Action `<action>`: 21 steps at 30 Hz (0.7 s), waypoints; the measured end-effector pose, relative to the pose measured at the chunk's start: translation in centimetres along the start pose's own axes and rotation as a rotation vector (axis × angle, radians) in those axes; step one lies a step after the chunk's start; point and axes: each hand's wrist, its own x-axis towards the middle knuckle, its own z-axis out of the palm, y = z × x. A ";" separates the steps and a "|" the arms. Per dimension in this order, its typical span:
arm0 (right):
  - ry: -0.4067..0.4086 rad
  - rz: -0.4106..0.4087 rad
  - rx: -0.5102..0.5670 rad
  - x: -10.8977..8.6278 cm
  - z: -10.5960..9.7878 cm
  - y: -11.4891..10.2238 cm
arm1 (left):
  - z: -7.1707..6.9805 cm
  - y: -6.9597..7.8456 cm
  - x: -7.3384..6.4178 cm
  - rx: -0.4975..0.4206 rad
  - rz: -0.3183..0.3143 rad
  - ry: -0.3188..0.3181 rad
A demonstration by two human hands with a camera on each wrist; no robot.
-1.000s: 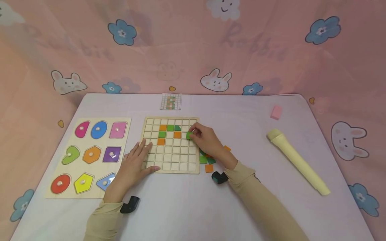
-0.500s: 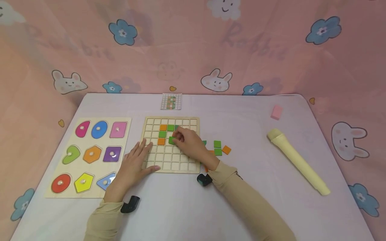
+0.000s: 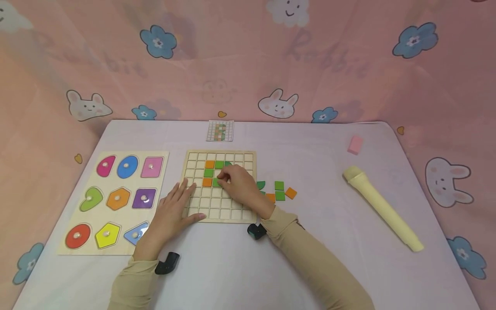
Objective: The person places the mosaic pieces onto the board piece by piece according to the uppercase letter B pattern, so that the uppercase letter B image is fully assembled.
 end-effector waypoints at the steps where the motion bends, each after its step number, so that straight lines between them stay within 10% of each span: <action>1: 0.003 0.004 -0.003 0.0 0.0 0.0 | 0.0 0.0 0.0 -0.001 0.001 0.001; 21: 0.031 0.034 -0.014 -1.7 -2.4 2.8 | 0.0 0.0 -0.1 -0.003 0.003 0.003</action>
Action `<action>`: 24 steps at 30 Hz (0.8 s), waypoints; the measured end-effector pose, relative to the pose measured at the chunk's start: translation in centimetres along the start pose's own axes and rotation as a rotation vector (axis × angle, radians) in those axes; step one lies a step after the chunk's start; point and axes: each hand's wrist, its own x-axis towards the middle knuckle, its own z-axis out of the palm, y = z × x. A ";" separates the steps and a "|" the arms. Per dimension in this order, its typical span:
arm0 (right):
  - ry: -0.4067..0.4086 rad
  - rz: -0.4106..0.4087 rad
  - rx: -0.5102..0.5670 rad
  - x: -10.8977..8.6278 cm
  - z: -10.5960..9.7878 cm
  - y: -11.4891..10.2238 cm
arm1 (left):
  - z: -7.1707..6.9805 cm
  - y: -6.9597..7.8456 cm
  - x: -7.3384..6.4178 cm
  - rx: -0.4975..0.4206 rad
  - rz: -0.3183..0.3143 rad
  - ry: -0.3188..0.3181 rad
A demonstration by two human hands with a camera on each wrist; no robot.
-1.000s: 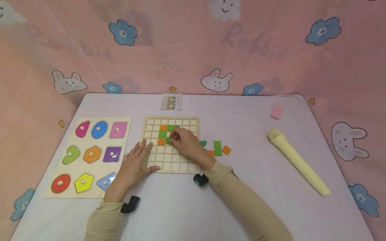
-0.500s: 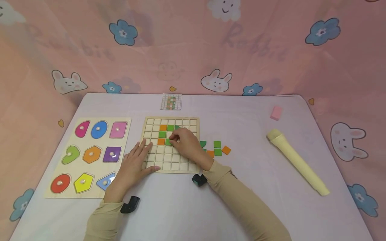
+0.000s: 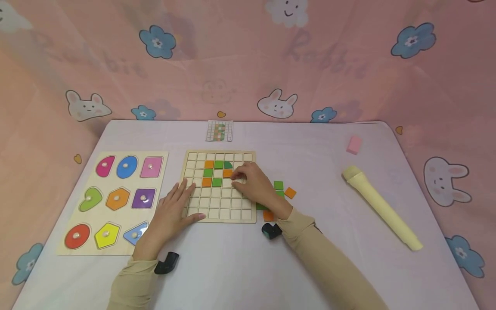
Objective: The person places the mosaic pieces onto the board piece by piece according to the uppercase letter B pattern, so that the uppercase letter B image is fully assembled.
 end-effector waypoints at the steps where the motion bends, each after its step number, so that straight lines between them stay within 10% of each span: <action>1: 0.006 -0.008 -0.001 -0.2 -0.3 0.4 | 0.0 0.0 0.0 0.001 0.002 0.001; 24: -0.249 0.223 -0.059 -3.7 -8.4 5.2 | 0.2 -0.1 0.1 0.003 -0.004 -0.002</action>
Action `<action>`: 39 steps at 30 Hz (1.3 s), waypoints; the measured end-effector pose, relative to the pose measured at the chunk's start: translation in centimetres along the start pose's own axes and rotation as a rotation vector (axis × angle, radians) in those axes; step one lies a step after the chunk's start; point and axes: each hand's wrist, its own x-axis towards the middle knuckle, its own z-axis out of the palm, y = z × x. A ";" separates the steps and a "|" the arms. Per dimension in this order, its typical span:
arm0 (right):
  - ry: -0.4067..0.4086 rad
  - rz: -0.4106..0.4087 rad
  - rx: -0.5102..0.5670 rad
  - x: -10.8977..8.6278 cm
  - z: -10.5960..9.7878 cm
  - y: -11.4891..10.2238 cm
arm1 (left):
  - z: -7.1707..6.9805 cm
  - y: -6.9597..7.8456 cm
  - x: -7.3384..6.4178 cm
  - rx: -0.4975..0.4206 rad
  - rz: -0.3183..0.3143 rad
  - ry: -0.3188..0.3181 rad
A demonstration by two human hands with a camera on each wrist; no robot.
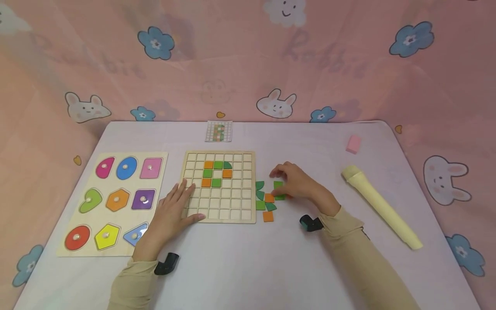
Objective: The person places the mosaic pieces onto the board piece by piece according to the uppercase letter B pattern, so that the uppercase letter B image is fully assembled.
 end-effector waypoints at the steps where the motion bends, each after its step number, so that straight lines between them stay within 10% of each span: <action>1: -0.008 -0.003 -0.003 -0.1 -0.1 0.1 | 0.0 0.0 0.0 0.000 0.000 0.000; 39: 0.082 -0.088 0.060 1.0 2.8 -2.2 | 0.0 0.0 0.0 -0.004 0.005 0.004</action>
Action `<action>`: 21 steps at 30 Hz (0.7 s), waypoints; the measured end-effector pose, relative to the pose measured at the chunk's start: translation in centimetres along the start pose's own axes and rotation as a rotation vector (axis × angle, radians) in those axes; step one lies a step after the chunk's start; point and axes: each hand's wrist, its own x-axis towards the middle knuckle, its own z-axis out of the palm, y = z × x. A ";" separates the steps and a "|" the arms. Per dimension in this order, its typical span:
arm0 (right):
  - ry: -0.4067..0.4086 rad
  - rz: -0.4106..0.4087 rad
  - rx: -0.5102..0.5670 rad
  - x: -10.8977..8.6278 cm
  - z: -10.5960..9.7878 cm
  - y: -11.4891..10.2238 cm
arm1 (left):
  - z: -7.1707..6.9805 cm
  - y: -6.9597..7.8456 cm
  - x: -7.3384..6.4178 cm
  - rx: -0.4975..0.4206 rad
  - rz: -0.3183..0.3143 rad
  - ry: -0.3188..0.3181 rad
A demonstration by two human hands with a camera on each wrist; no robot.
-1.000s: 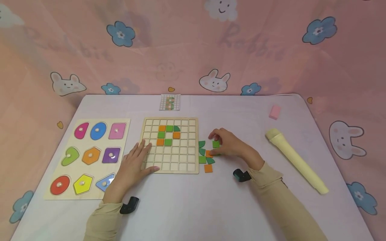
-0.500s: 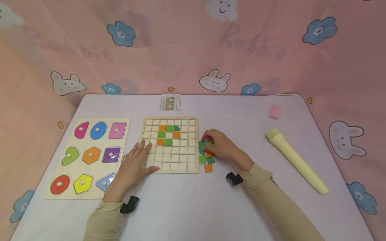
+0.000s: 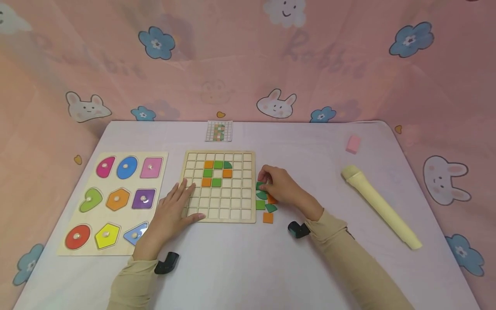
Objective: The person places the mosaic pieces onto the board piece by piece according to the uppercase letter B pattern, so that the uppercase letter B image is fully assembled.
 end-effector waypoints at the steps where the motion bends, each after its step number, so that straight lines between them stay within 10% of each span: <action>1: 0.012 -0.005 0.007 0.0 -0.1 0.0 | 0.0 0.0 0.0 -0.001 0.000 0.002; 21: 0.148 -0.128 0.140 2.2 3.4 -3.3 | 0.2 0.0 0.1 0.001 -0.011 -0.009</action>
